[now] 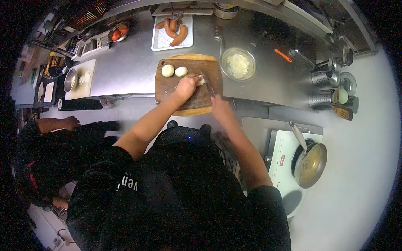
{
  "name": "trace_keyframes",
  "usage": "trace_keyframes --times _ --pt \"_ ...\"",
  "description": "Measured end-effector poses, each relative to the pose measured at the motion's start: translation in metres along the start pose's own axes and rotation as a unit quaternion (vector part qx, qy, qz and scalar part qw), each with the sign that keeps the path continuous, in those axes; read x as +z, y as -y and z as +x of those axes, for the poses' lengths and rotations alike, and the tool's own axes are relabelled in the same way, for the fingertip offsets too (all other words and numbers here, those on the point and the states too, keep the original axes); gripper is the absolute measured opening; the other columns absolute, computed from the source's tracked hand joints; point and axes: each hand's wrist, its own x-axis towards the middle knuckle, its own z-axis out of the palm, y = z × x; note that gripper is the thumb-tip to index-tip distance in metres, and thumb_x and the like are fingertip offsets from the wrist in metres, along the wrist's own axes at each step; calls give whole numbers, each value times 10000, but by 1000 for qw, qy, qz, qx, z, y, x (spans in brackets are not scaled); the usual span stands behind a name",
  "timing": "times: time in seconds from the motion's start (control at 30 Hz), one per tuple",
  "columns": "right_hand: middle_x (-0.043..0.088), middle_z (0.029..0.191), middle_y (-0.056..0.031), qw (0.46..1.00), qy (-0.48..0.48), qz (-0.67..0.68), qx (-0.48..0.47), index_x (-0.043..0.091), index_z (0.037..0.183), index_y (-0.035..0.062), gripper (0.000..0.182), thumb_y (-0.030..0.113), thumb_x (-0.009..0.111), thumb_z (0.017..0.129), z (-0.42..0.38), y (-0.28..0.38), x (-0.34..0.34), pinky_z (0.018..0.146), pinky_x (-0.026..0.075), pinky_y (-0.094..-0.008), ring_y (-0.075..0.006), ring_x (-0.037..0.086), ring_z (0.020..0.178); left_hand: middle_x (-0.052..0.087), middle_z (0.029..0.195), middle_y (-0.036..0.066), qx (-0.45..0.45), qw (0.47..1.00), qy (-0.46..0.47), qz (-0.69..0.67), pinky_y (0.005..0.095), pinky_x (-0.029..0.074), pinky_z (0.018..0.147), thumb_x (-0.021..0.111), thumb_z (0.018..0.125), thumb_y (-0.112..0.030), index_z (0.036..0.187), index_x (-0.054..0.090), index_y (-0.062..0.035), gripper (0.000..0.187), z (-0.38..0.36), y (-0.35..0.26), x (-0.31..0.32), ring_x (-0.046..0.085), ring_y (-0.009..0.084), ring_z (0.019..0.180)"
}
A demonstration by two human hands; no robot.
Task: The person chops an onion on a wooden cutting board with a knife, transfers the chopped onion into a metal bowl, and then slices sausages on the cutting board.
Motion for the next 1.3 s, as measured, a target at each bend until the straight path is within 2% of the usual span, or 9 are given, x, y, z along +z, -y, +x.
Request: trace_keyframes --times 0.03,0.1,0.23,0.3,0.6,0.9,1.13,1.2,1.3 --pt "600 826 -329 1000 1 0 1 473 998 -6 330 306 367 978 -2 -2 0 730 436 -579 -506 578 830 623 1028 166 13 1000 -18 -3 395 488 846 527 825 -92 1025 661 -73 242 -2 0 2 600 325 985" --pt "600 776 -319 999 0 -35 -31 451 1034 -13 354 321 344 985 -2 -7 0 494 508 -502 -456 599 589 625 1029 163 10 1000 -14 3 397 489 842 529 821 -87 1028 662 -75 246 -4 0 4 601 325 982" --pt "605 782 -310 999 -3 -18 -31 453 1058 -13 359 321 343 985 7 -8 16 489 505 -501 -455 601 600 619 1041 218 16 1000 -15 -6 403 507 808 543 822 -72 1031 657 -18 244 -2 1 0 613 367 935" --pt "605 830 -323 1000 -7 22 5 480 991 1 334 320 384 972 12 -2 21 722 437 -582 -503 580 820 618 1045 219 11 1000 -6 -10 402 507 811 548 818 -71 1029 656 -16 243 -3 -2 -2 613 367 940" --pt "599 785 -319 998 -16 -61 -23 464 986 1 319 303 362 981 -6 -1 2 701 439 -564 -504 578 767 627 1079 207 17 1000 -19 2 396 487 871 516 822 -102 1015 668 -30 256 -3 8 8 606 335 1000" --pt "606 857 -328 1000 14 7 -2 471 1038 -4 356 328 360 977 14 -2 15 764 434 -580 -506 578 845 613 1082 212 -5 1000 -11 -5 403 495 854 508 886 -142 1024 671 -37 238 -6 6 5 605 353 981" --pt "603 838 -328 999 4 -48 -24 472 1005 -11 354 324 362 975 -7 6 -5 745 429 -586 -504 579 834 609 1089 200 18 1000 -8 4 393 484 875 451 938 -193 1043 663 -46 278 -10 6 2 589 354 1010" --pt "612 765 -286 999 7 -38 -27 453 1017 -9 358 333 353 986 -4 -2 3 420 483 -478 -414 616 582 608 1092 200 6 1000 -7 1 395 486 871 454 936 -193 1041 663 -45 277 -10 6 2 591 354 1008" --pt "613 771 -281 999 6 -25 -24 448 1040 -6 370 346 348 986 6 -7 17 414 484 -472 -407 606 541 608 1087 203 10 1000 -12 -6 400 490 863 459 932 -192 1035 663 -40 274 -8 5 1 593 354 1001"
